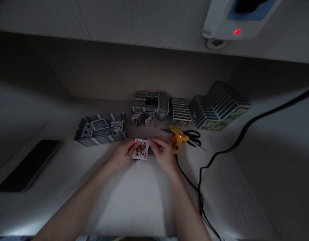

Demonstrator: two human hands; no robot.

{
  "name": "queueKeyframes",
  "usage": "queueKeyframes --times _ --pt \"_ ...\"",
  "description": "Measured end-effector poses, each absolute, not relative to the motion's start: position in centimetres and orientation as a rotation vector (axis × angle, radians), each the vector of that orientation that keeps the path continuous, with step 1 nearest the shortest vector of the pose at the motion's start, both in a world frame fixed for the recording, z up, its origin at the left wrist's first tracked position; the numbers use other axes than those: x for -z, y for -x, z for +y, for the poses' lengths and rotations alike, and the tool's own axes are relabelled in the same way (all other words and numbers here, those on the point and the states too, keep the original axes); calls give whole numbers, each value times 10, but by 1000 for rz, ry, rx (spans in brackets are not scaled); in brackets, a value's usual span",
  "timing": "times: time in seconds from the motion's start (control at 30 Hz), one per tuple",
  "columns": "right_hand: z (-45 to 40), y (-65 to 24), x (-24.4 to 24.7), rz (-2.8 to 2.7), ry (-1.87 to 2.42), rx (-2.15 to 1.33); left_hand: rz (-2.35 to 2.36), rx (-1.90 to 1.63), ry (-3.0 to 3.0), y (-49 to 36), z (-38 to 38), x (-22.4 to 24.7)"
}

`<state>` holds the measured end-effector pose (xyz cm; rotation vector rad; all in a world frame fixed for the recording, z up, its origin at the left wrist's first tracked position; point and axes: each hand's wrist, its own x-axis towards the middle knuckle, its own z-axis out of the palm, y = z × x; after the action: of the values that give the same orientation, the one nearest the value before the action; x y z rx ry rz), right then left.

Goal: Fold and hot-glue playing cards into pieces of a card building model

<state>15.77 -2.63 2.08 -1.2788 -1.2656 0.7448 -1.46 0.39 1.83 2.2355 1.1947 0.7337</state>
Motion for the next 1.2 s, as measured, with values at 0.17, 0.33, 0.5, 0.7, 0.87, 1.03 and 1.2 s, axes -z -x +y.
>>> queueKeyframes --times 0.17,0.33,0.5,0.7,0.87,1.03,1.2 --pt "-25 -161 -16 -1298 1298 -772 1182 -791 -2299 14 0 -21" --pt "-24 -159 -16 -1213 1303 -844 1388 -1198 -2222 28 8 -33" --pt "-24 -157 -16 -1203 1328 -825 1783 -1280 -2068 58 39 -45" --pt "-22 -159 -11 -1197 1370 -846 1623 -571 -2131 75 90 -54" --pt "-21 -160 -7 -1198 1383 -875 1601 -305 -2224 68 117 -43" --pt "-21 -159 -7 -1161 1389 -891 1585 -269 -2222 68 117 -40" --pt "-21 -158 -7 -1152 1380 -889 1637 -243 -2249 86 117 -59"
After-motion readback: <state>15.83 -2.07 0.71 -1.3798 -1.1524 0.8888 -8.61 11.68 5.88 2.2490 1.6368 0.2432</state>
